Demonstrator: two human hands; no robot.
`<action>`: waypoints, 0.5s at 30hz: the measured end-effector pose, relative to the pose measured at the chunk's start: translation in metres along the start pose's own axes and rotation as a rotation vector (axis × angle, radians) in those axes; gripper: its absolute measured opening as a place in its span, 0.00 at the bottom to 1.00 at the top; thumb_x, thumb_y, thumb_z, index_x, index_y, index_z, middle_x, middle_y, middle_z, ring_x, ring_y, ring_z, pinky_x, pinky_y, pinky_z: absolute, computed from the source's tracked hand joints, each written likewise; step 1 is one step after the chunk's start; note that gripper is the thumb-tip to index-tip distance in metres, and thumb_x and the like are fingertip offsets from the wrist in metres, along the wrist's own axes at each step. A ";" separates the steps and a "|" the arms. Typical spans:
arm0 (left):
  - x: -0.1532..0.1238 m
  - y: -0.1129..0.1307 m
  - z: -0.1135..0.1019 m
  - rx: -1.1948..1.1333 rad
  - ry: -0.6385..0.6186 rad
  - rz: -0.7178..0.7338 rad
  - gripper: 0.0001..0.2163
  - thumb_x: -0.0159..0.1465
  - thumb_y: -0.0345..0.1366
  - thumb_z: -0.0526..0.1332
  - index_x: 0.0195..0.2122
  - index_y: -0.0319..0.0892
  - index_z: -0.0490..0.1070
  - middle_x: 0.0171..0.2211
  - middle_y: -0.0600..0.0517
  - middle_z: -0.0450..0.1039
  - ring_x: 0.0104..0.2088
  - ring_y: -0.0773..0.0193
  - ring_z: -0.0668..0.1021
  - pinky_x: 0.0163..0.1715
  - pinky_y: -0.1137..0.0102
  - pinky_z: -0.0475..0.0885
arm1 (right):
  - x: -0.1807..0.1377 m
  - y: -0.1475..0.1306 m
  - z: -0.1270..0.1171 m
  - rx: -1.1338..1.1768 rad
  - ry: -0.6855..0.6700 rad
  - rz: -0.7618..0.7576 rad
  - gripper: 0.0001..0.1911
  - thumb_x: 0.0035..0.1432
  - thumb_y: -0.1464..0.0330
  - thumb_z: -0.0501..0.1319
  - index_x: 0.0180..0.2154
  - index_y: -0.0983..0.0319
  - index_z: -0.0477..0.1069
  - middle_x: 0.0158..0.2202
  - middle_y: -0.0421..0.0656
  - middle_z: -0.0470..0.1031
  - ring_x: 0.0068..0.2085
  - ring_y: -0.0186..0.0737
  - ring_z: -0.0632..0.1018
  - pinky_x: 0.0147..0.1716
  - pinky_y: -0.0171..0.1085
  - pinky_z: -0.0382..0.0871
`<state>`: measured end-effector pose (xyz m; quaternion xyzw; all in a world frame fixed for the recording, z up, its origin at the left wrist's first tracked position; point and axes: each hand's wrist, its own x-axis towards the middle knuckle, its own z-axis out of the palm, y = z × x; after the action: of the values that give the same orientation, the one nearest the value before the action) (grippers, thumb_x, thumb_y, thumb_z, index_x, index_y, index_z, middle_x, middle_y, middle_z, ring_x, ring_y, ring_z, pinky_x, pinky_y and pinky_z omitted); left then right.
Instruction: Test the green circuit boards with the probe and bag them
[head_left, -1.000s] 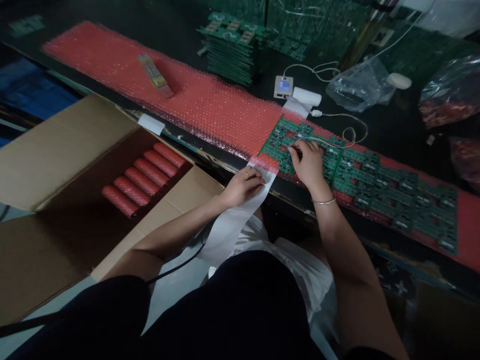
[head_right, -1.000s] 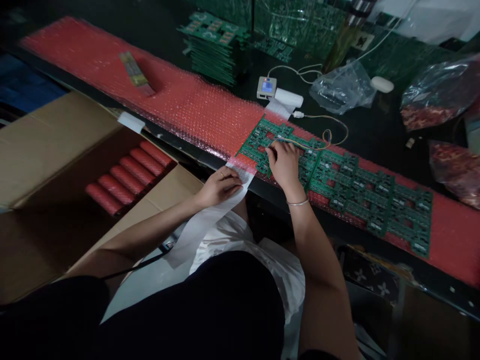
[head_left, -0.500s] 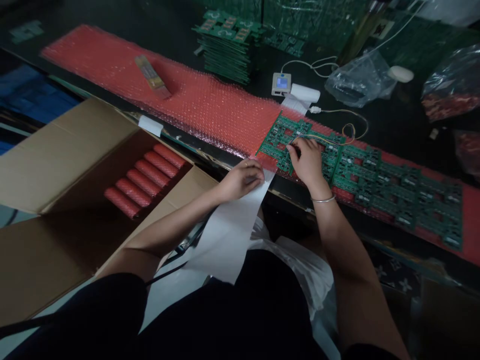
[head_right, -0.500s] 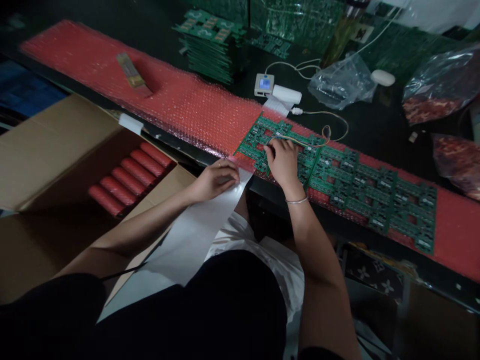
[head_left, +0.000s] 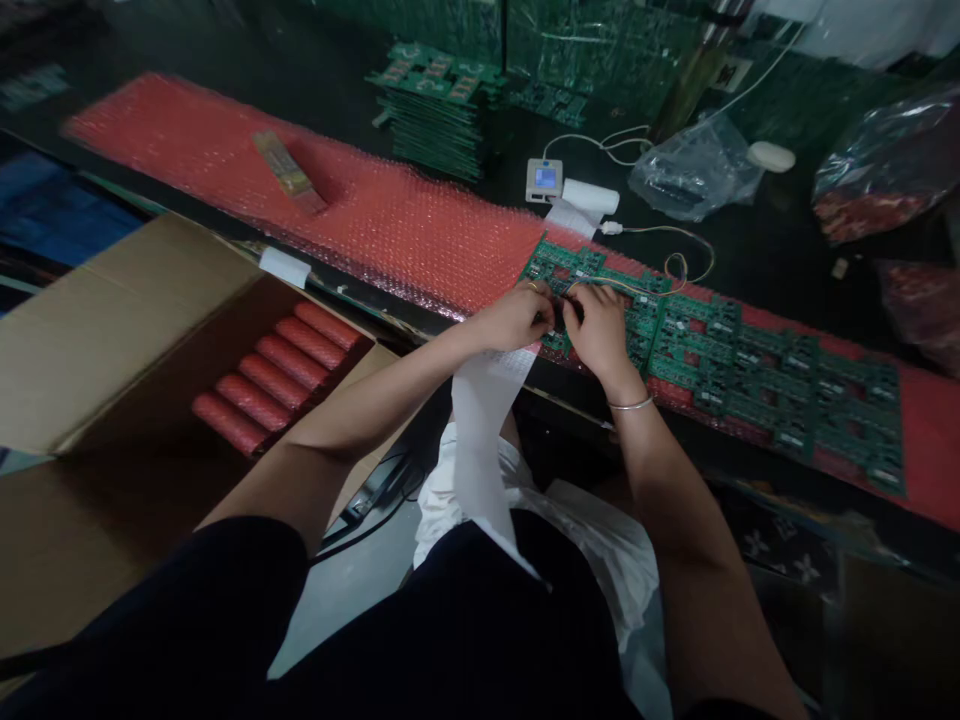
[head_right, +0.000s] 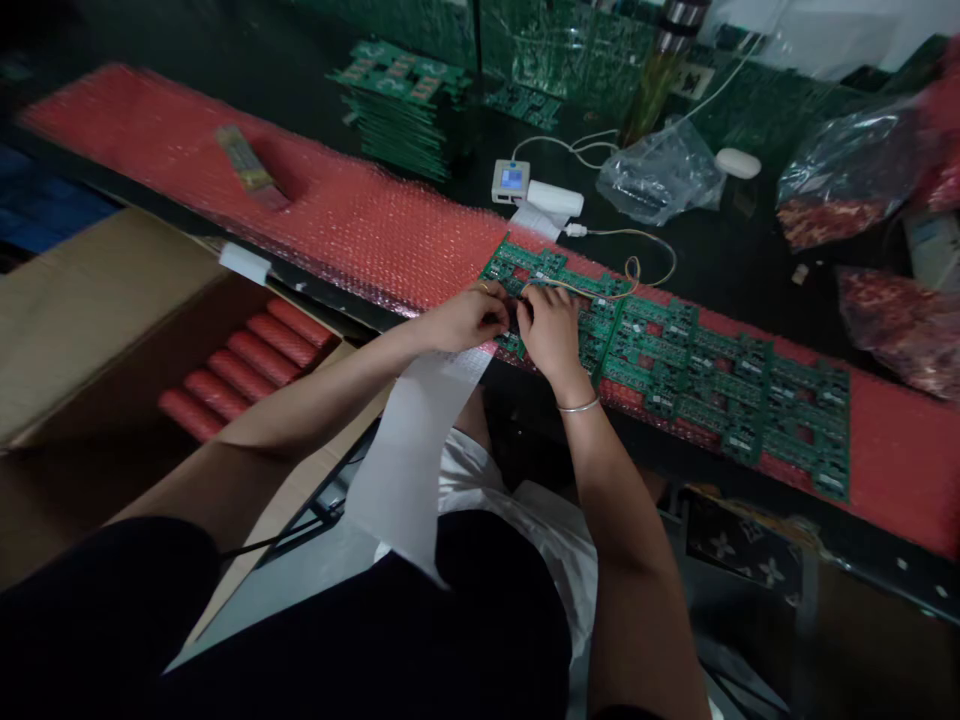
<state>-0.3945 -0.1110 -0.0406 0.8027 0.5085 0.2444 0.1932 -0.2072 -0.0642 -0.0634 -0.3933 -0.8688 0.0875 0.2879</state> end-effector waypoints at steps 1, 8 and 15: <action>0.000 -0.001 0.001 0.009 -0.001 0.001 0.07 0.62 0.26 0.63 0.33 0.39 0.83 0.41 0.44 0.79 0.46 0.56 0.80 0.53 0.62 0.76 | 0.000 0.000 0.000 -0.005 -0.002 -0.002 0.10 0.72 0.67 0.53 0.43 0.58 0.73 0.43 0.50 0.81 0.50 0.56 0.75 0.52 0.52 0.66; -0.001 -0.002 0.004 0.053 0.023 0.003 0.07 0.62 0.27 0.63 0.31 0.40 0.82 0.40 0.44 0.78 0.45 0.56 0.80 0.53 0.60 0.77 | 0.000 -0.001 -0.001 0.011 -0.017 0.008 0.10 0.73 0.67 0.53 0.44 0.59 0.73 0.44 0.51 0.80 0.51 0.57 0.75 0.53 0.53 0.65; -0.013 -0.001 0.009 0.038 0.136 0.046 0.06 0.66 0.28 0.63 0.38 0.39 0.81 0.44 0.42 0.78 0.47 0.54 0.81 0.54 0.57 0.78 | 0.000 0.001 0.002 0.088 0.045 0.001 0.12 0.74 0.61 0.55 0.38 0.58 0.72 0.40 0.49 0.80 0.47 0.54 0.76 0.52 0.51 0.66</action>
<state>-0.3945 -0.1229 -0.0513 0.7993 0.5063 0.2931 0.1373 -0.2080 -0.0631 -0.0655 -0.3823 -0.8573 0.1172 0.3243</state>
